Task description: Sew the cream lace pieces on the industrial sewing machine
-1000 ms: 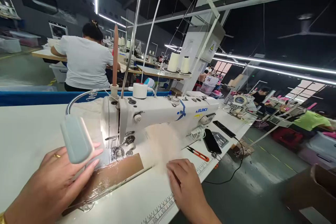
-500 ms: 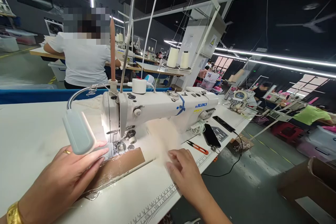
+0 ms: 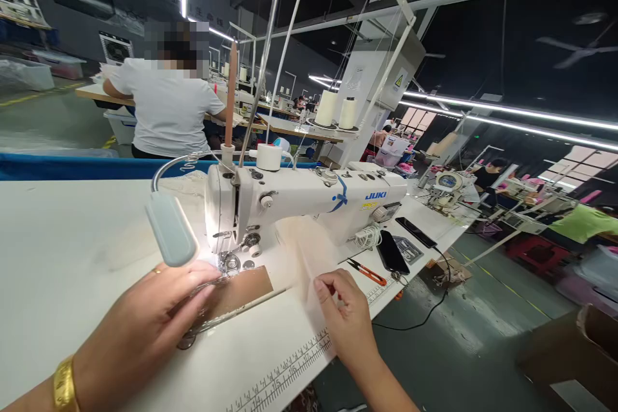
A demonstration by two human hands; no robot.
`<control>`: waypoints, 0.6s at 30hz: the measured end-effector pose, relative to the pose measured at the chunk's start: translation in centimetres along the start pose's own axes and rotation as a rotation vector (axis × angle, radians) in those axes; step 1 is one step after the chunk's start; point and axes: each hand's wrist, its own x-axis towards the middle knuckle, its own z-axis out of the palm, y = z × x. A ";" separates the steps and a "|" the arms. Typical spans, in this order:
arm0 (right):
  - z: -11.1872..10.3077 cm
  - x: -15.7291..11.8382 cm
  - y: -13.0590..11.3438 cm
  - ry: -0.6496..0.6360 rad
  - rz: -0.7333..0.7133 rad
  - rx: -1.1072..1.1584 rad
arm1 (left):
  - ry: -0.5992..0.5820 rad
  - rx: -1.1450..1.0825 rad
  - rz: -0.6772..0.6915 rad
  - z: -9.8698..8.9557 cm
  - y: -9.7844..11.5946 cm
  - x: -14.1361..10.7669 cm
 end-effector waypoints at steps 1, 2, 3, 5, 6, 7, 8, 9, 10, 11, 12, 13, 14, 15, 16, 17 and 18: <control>0.5 -0.2 -1.0 -0.046 -0.018 0.072 | -0.081 -0.117 -0.085 0.0 0.7 0.0; 0.9 -0.4 -2.0 -0.121 -0.040 0.161 | -0.180 -0.243 -0.171 0.0 1.3 -0.1; 1.3 -0.6 -2.9 -0.210 -0.064 0.249 | -0.276 -0.349 -0.252 0.0 1.8 -0.1; 1.6 -0.8 -4.3 -0.313 -0.077 0.373 | -0.410 -0.463 -0.353 0.1 2.7 -0.3; 1.6 -0.9 -4.6 -0.314 -0.067 0.398 | -0.440 -0.470 -0.371 0.0 2.9 -0.4; 1.5 -0.9 -4.7 -0.294 -0.052 0.401 | -0.446 -0.453 -0.377 -0.1 3.1 -0.5; 1.3 -0.9 -4.5 -0.269 -0.041 0.387 | -0.436 -0.418 -0.377 -0.3 3.1 -0.6; 1.2 -0.9 -4.3 -0.251 -0.041 0.362 | -0.417 -0.369 -0.378 -0.5 3.1 -0.7; 1.0 -1.0 -3.9 -0.245 -0.056 0.330 | -0.390 -0.302 -0.379 -0.8 3.0 -0.8; 0.9 -1.1 -3.4 -0.248 -0.085 0.296 | -0.348 -0.222 -0.374 -1.0 3.0 -1.0; 0.9 -1.2 -3.0 -0.253 -0.126 0.260 | -0.293 -0.140 -0.355 -1.2 3.1 -1.2; 0.9 -1.4 -2.7 -0.255 -0.171 0.220 | -0.235 -0.071 -0.321 -1.2 3.2 -1.5; 0.9 -1.6 -2.4 -0.252 -0.214 0.178 | -0.186 -0.028 -0.272 -1.1 3.5 -1.9; 1.0 -1.8 -2.1 -0.248 -0.250 0.136 | -0.158 -0.019 -0.212 -0.7 3.8 -2.3; 1.1 -2.0 -1.9 -0.248 -0.273 0.096 | -0.155 -0.034 -0.153 -0.2 4.2 -2.8; 1.2 -2.1 -1.8 -0.255 -0.285 0.063 | -0.179 -0.059 -0.102 0.4 4.5 -3.2; 1.3 -2.2 -1.7 -0.268 -0.294 0.037 | -0.211 -0.076 -0.065 1.0 4.8 -3.7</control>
